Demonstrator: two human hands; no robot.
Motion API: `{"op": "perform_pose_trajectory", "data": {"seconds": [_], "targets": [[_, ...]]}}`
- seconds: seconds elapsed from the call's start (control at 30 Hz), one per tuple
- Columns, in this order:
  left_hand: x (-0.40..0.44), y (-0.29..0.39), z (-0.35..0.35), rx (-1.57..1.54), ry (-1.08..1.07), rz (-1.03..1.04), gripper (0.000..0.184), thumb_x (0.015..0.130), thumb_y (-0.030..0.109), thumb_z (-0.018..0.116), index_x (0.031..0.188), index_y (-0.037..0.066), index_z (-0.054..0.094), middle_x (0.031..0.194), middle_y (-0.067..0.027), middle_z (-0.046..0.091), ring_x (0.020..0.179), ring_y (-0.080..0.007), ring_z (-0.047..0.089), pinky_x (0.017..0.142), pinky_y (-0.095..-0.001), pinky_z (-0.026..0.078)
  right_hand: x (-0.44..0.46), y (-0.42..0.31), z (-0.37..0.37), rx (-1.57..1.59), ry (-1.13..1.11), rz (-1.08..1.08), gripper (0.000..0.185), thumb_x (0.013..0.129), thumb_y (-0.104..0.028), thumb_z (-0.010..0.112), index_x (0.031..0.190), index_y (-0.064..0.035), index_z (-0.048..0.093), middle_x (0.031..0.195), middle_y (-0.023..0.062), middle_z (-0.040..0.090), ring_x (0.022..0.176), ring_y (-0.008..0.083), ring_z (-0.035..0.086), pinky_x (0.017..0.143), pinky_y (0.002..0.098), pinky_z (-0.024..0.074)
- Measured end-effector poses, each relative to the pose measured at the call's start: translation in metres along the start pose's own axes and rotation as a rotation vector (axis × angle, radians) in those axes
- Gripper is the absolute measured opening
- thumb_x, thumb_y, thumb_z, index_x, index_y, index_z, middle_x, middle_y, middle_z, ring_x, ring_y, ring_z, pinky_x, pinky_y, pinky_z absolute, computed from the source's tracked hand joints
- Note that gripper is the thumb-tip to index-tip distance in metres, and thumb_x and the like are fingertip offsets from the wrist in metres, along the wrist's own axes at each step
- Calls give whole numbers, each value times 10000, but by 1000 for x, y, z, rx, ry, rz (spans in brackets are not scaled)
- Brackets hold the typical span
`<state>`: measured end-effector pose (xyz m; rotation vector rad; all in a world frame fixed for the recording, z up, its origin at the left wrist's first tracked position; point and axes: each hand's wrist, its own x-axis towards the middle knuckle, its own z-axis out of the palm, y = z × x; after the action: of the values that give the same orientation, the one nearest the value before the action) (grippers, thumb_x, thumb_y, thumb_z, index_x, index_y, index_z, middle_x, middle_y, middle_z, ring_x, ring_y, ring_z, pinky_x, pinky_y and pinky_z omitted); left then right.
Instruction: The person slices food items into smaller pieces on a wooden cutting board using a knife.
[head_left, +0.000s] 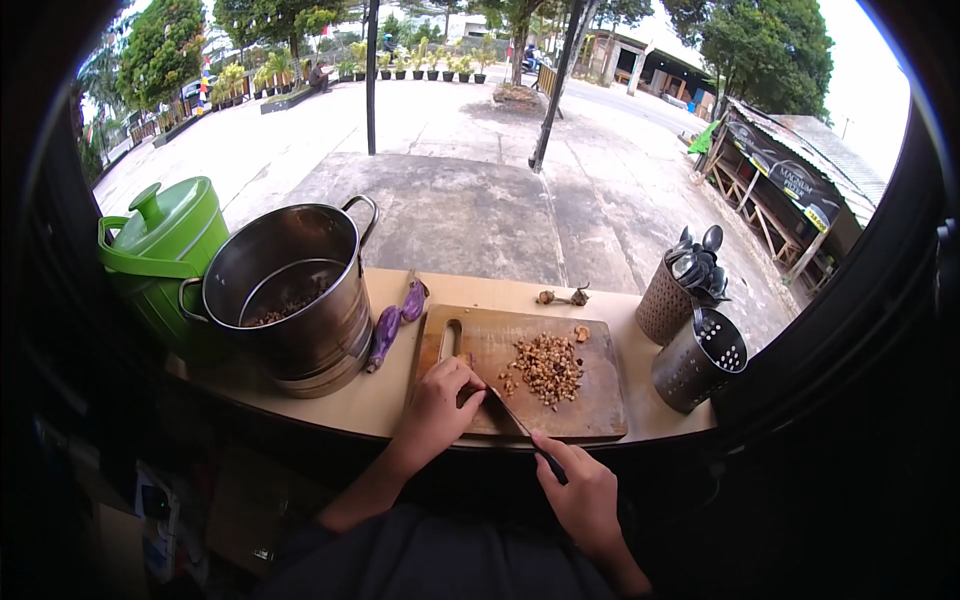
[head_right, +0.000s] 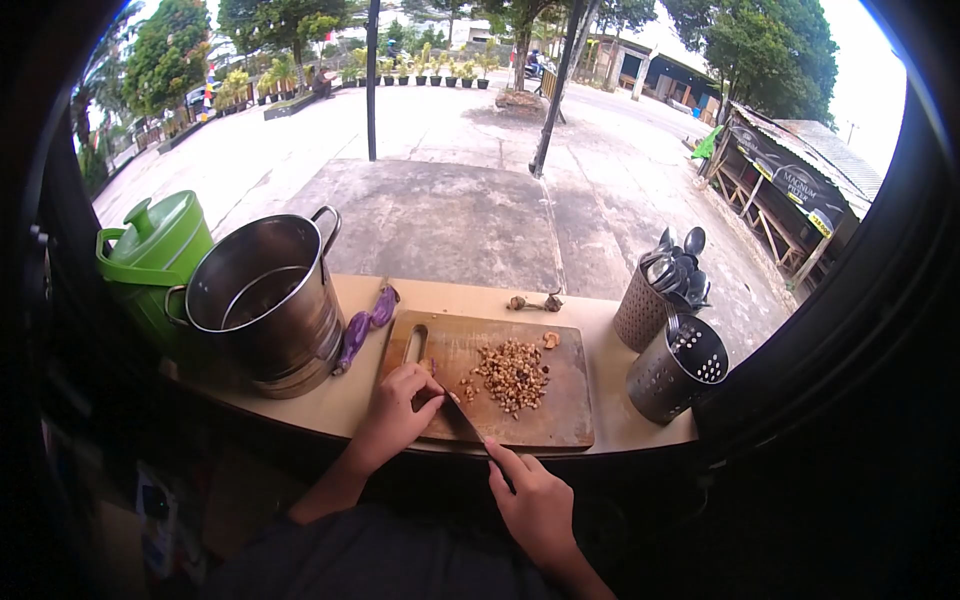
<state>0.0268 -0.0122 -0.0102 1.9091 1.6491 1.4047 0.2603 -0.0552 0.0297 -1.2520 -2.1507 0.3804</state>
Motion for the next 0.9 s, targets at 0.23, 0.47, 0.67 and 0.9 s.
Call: {"op": "perform_pose_trajectory", "data": {"seconds": [0.23,0.47,0.67,0.9], "targets": [[1,1,3,50,13,40,101,838,58,776,891,10,705,921,-126,659,945,-310,657,863,-401,519,-2,14,3,-68,128,-73,402,863,-130,775,1254,-216,733,763,53,617,646,261,639,587,366,516],[2,2,5,30,48,97,123,850,56,766,963,23,731,935,-121,669,947,-305,661,878,-395,520,-5,16,-3,97,159,11,346,854,-28,759,1190,-106,747,927,145,729,819,323,712,720,373,557],[7,22,1,132,-39,133,184,872,88,739,1054,122,739,1173,-57,649,1112,-262,611,976,-410,455,-6,17,-6,19,168,14,361,849,-46,768,1199,-134,750,862,118,701,773,310,692,680,372,543],[30,7,12,416,-147,422,192,887,165,725,1075,204,735,1364,-10,556,1299,-222,453,1043,-449,266,-9,19,-9,-57,188,-51,388,837,-63,781,1209,-171,752,782,98,640,682,291,643,613,377,513]]}}
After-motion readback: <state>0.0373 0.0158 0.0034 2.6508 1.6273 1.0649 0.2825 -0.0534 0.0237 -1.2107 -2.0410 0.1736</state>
